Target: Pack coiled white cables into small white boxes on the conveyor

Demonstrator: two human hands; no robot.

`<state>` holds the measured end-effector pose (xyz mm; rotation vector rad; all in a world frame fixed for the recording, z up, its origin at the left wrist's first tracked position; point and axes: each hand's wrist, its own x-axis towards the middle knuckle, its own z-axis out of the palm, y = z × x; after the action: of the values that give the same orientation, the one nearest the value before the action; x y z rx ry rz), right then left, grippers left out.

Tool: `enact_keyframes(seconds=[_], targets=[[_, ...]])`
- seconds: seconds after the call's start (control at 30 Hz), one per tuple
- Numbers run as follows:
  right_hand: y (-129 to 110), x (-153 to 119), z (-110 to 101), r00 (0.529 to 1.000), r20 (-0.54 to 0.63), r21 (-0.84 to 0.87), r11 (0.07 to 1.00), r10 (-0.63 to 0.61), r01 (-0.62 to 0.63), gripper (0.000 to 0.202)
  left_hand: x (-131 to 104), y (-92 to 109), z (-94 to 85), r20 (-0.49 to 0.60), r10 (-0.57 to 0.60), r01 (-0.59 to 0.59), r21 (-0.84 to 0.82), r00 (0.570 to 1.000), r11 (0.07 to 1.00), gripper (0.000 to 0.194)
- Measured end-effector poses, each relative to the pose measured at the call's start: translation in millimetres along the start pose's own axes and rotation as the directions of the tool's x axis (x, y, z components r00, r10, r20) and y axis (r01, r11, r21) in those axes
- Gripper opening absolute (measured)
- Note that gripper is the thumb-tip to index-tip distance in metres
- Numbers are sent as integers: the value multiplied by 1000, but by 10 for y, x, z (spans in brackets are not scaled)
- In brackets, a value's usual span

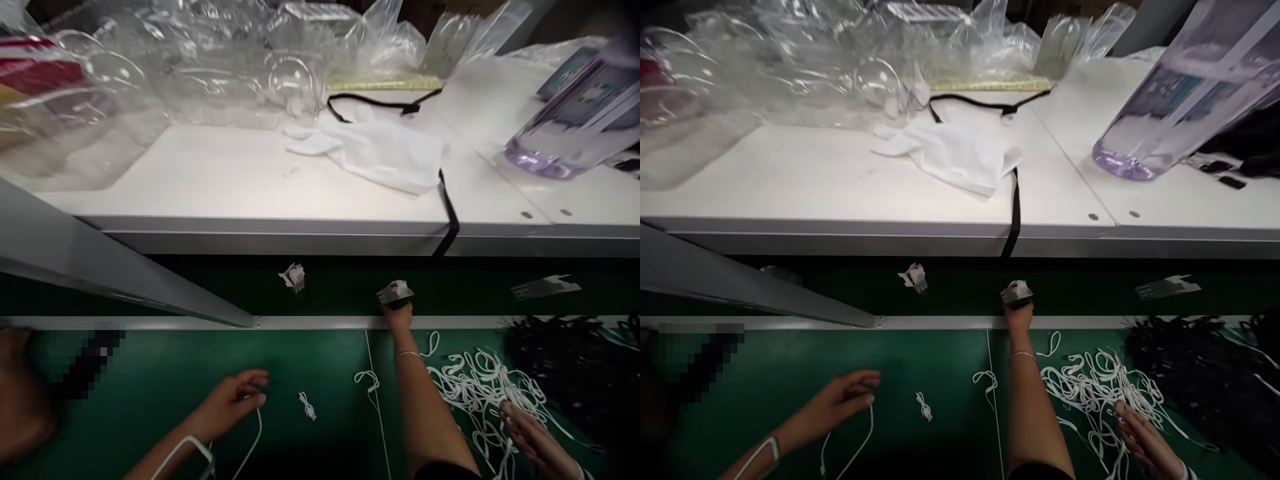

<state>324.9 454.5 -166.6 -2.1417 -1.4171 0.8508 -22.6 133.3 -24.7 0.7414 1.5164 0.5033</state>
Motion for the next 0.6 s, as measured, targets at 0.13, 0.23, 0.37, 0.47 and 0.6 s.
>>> enact_keyframes(seconds=[0.13,0.23,0.37,0.47,0.6], targets=[[438,-644,-134,965,259,-80,994,-46,69,31,383,140,-14,11,37,-38,69,999,997,67],[761,-1263,-173,936,347,-142,984,-56,111,28,622,242,60,3,92,-92,95,996,991,62],[1004,-1705,-135,933,356,-209,970,-44,125,27,971,302,261,-91,103,-95,81,991,992,64],[1019,-1775,-94,931,360,-237,960,-58,151,27,1358,412,394,-331,106,-92,56,938,994,83],[935,-1831,-44,932,350,-210,961,-98,180,14,1919,756,389,-592,162,-194,11,790,981,115]])
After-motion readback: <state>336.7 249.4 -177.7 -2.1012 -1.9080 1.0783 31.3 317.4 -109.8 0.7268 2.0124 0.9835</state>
